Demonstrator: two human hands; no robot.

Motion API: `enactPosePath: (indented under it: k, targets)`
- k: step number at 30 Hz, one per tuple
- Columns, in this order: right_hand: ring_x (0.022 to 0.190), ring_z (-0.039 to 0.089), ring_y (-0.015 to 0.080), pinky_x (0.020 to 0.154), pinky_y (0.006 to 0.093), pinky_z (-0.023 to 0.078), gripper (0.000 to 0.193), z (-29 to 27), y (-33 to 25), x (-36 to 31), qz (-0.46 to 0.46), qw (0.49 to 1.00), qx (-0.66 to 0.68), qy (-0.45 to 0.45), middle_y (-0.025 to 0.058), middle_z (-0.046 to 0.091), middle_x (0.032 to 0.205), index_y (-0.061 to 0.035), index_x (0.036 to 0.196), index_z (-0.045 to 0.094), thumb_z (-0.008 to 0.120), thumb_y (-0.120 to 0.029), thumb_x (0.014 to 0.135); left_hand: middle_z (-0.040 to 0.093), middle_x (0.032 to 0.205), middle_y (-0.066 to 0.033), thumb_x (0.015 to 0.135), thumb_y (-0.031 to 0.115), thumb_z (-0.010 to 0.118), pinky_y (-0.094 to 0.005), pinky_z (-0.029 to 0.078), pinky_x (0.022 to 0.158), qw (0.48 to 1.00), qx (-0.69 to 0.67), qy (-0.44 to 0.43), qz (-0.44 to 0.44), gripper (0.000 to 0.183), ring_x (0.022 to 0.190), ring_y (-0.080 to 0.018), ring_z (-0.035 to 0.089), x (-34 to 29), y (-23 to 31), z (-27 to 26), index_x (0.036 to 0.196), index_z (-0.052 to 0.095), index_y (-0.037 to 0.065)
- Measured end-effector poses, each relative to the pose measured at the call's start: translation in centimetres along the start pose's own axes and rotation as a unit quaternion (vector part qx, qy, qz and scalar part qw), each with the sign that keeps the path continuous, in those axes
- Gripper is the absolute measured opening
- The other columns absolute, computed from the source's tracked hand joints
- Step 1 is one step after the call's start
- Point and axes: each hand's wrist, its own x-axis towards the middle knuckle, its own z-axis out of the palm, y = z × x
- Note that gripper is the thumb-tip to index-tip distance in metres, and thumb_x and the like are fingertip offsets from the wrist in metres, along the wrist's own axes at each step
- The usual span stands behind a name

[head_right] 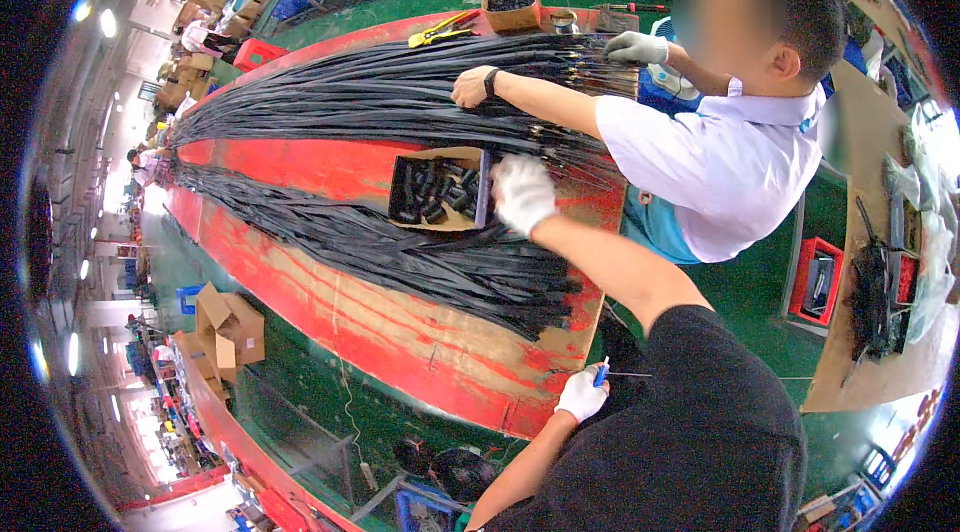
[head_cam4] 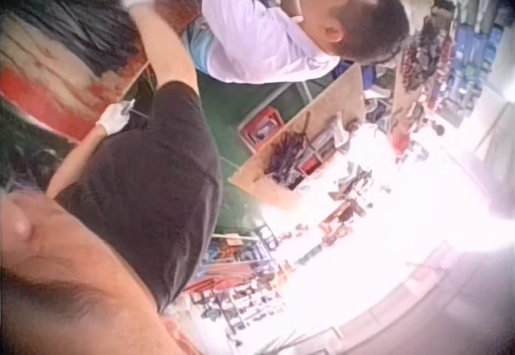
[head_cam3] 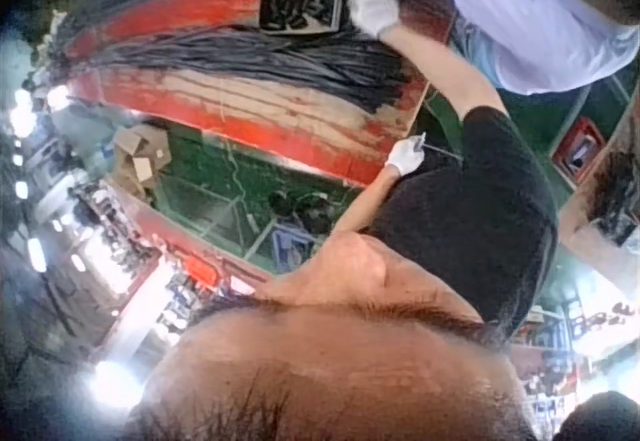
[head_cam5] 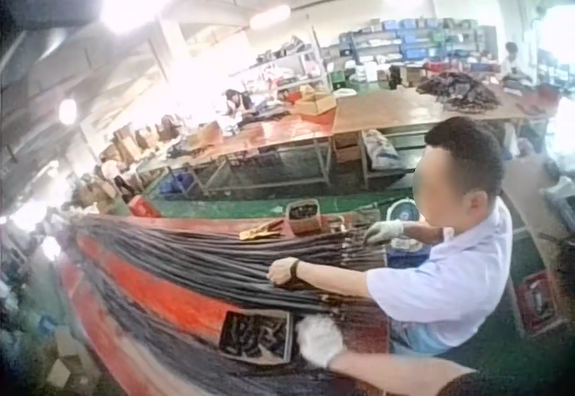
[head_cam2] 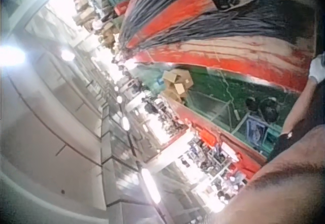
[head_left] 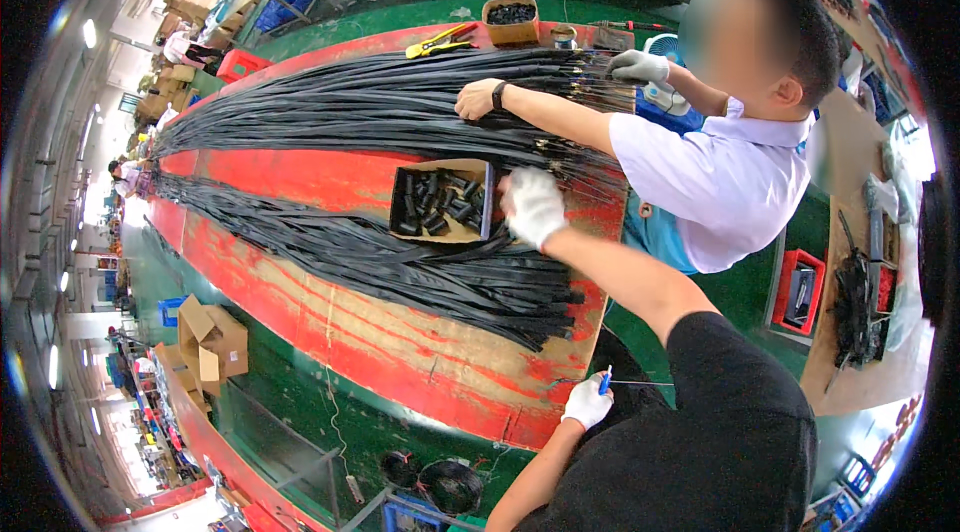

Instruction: Measuring and cutting rubber strips on a work table in a fabrication environment.

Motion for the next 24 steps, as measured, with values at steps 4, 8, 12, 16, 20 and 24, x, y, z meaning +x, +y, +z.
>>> enactPosePath:
  k: [4,8,12,16,20,24]
  targets:
    - [0.100,0.069,0.0407,0.088,0.0508,0.056,0.027,-2.5,-4.6,-14.1,-0.268,0.875,0.313,-0.255,0.0174,0.074,0.104,-0.0099,0.104,0.077,0.067,-0.026,0.085,0.074,0.106,-0.0246,0.090,0.023,0.062,-0.0520,0.057,0.088,1.000,0.007,0.003,0.023,0.044,0.099,-0.0442,0.072,0.2,0.1,0.6,0.132,0.066,0.009]
    - [0.108,0.070,0.0398,0.094,0.0472,0.055,0.040,-6.3,-6.3,-20.4,-0.258,0.711,0.203,-0.622,0.0183,0.075,0.116,-0.0112,0.118,0.075,0.059,-0.041,0.097,0.072,0.115,-0.0263,0.090,0.023,0.062,-0.0530,0.055,0.093,1.000,0.008,-0.015,0.026,0.046,0.105,-0.0436,0.070,-0.6,-0.2,0.1,0.133,0.065,0.008]
    - [0.106,0.072,0.0309,0.094,0.0418,0.054,0.045,-5.9,-3.7,-25.6,-0.057,0.697,0.241,-0.673,0.0158,0.076,0.111,-0.0055,0.121,0.072,0.068,-0.043,0.097,0.072,0.114,-0.0253,0.086,0.021,0.061,-0.0522,0.053,0.098,0.995,0.039,0.008,0.087,0.044,0.107,-0.0435,0.069,-2.0,-1.2,0.9,0.126,0.067,0.005]
    - [0.111,0.071,0.0317,0.097,0.0415,0.053,0.044,-6.9,-4.1,-29.7,0.004,0.747,0.244,-0.619,0.0167,0.075,0.118,-0.0050,0.125,0.071,0.068,-0.040,0.099,0.072,0.114,-0.0260,0.086,0.022,0.061,-0.0522,0.053,0.098,0.989,0.057,0.063,0.122,0.038,0.108,-0.0441,0.069,-3.5,-2.3,2.9,0.120,0.066,0.004]
    - [0.110,0.071,0.0359,0.096,0.0420,0.054,0.040,-6.3,-4.5,-31.6,-0.004,0.843,0.195,-0.501,0.0231,0.074,0.115,-0.0020,0.124,0.070,0.063,-0.035,0.103,0.071,0.120,-0.0245,0.090,0.024,0.059,-0.0524,0.054,0.097,0.978,0.050,0.087,0.185,0.043,0.109,-0.0464,0.068,-3.8,-4.9,3.9,0.130,0.063,0.007]
    - [0.098,0.072,0.0257,0.086,0.0366,0.054,0.029,-6.6,-1.2,-29.5,0.072,0.898,0.265,-0.344,0.0211,0.076,0.104,0.0038,0.120,0.067,0.064,-0.020,0.103,0.070,0.127,-0.0234,0.093,0.027,0.060,-0.0502,0.053,0.102,0.993,-0.066,0.053,0.085,0.046,0.113,-0.0448,0.068,-9.8,-3.2,-0.8,0.135,0.060,0.008]
